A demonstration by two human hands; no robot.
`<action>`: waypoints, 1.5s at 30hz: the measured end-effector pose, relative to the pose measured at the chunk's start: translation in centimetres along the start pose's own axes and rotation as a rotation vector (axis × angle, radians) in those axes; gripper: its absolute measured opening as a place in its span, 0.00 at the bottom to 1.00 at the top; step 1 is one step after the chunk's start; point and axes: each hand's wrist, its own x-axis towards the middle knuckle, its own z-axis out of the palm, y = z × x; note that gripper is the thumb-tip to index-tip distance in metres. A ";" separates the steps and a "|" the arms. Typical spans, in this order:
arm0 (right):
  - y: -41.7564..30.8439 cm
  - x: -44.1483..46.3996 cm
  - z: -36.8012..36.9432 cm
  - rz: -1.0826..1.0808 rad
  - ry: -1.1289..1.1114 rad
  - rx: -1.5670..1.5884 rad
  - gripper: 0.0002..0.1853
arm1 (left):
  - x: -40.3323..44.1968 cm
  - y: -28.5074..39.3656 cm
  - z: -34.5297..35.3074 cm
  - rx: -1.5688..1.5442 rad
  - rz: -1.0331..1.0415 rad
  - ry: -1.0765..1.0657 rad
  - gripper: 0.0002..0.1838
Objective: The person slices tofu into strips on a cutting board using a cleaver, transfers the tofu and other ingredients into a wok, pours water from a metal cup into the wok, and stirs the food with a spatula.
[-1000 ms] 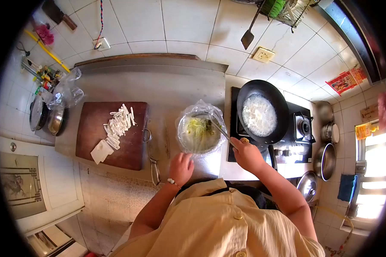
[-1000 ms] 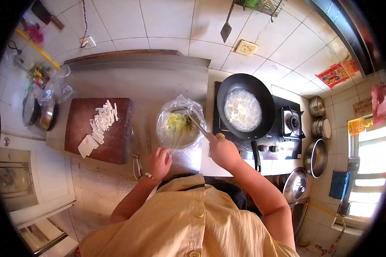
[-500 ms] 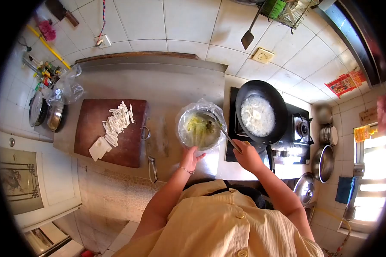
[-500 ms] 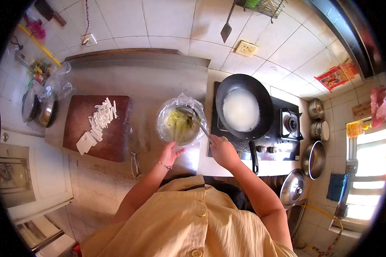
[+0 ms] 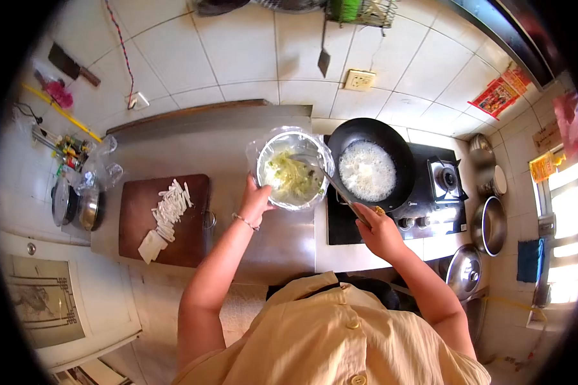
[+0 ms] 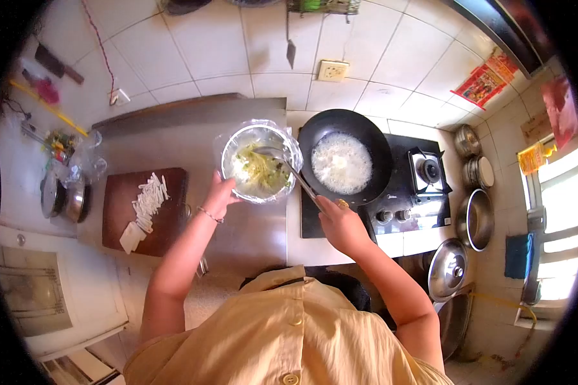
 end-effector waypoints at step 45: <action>12.6 -3.1 -12.7 -0.067 0.601 -0.148 0.21 | -1.8 13.8 26.7 1.369 1.378 0.042 0.36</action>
